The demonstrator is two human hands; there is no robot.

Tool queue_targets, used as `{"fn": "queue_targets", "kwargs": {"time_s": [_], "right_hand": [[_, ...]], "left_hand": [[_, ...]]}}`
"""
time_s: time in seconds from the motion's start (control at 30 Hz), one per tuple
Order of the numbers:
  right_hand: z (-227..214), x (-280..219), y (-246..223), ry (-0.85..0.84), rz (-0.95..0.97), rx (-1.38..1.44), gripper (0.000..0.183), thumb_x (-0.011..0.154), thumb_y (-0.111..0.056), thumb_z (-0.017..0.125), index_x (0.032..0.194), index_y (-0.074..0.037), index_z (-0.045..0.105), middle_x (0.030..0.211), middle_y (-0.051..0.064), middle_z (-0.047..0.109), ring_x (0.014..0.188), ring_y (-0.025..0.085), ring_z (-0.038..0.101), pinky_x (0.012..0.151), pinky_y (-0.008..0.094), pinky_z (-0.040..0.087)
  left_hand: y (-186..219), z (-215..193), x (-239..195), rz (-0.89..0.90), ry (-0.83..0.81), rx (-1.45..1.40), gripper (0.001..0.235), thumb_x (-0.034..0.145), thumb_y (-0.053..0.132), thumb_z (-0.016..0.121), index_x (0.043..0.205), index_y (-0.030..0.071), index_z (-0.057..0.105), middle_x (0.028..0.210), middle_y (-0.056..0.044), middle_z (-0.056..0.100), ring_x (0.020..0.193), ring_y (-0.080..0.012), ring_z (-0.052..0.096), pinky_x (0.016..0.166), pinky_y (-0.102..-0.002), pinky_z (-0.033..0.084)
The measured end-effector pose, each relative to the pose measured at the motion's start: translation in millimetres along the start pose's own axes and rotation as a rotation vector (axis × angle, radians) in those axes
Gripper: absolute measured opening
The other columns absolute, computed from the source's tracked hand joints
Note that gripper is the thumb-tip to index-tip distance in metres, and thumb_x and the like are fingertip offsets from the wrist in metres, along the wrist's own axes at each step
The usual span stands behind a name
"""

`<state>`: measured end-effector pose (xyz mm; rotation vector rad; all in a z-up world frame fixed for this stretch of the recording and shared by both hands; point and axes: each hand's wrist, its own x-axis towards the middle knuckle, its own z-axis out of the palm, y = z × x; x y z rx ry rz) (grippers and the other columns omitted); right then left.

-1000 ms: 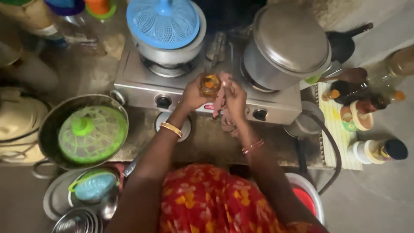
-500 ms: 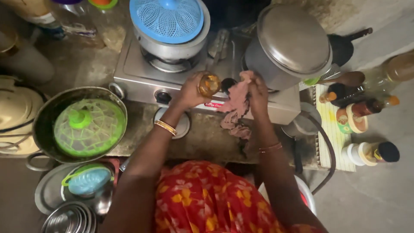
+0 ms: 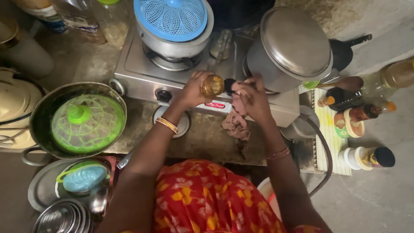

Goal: The recorder is cleaning and organizing spice jars and lids near a gas stove in a kitchen area.

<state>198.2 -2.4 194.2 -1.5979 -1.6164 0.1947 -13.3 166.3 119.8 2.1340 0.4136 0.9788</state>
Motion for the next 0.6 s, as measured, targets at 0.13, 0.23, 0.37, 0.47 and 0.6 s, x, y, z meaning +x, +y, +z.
{"fn": "queue_targets", "kwargs": {"time_s": [0.13,0.23,0.37,0.47,0.6], "right_hand": [[3.0,13.2,-20.0,-0.099,-0.151,-0.238,0.020,0.095,-0.008,0.067,0.114,-0.002,0.067,0.115,0.022,0.065,0.106,0.034,0.065,0.090,0.038,0.053],[25.6,19.8,-11.7,-0.095,0.353,-0.194,0.039,0.094,-0.018,0.072,0.128,-0.001,0.062,0.100,0.015,0.072,0.090,0.025,0.070,0.081,0.032,0.053],[64.8,9.1,11.8,0.131,0.139,0.330,0.028,0.102,-0.015,0.067,0.126,0.001,0.068,0.115,0.007,0.073,0.105,0.015,0.068,0.092,0.028,0.054],[61.8,23.9,-2.3,0.198,0.092,0.348,0.026,0.104,-0.013,0.066,0.123,0.004,0.069,0.113,0.008,0.072,0.104,0.013,0.065,0.090,0.026,0.054],[38.6,24.6,-42.8,0.172,0.412,0.473,0.030,0.112,-0.013,0.061,0.133,0.002,0.075,0.081,0.017,0.062,0.064,0.022,0.052,0.062,0.030,0.044]], "left_hand": [[-4.6,2.2,-1.0,-0.001,-0.004,-0.008,0.089,0.055,0.017,0.091,0.136,0.006,0.054,0.133,-0.018,0.060,0.128,-0.0407,0.052,0.110,-0.045,0.044],[-13.2,9.6,-0.9,0.001,0.027,-0.023,0.091,0.056,0.017,0.094,0.137,0.005,0.054,0.131,-0.019,0.060,0.123,-0.0392,0.056,0.106,-0.044,0.046],[-14.2,34.9,-11.4,-0.236,0.079,-0.658,0.090,0.064,0.013,0.090,0.142,0.007,0.044,0.126,-0.011,0.064,0.112,-0.0224,0.065,0.094,-0.037,0.057],[-5.9,27.2,0.8,-0.240,0.062,-0.883,0.085,0.069,0.006,0.086,0.144,0.005,0.045,0.123,-0.008,0.066,0.108,-0.0163,0.067,0.092,-0.035,0.058],[52.6,21.9,-1.6,-0.114,0.049,-0.886,0.079,0.073,0.000,0.083,0.143,0.004,0.047,0.126,-0.004,0.064,0.115,-0.0127,0.063,0.100,-0.033,0.055]]}}
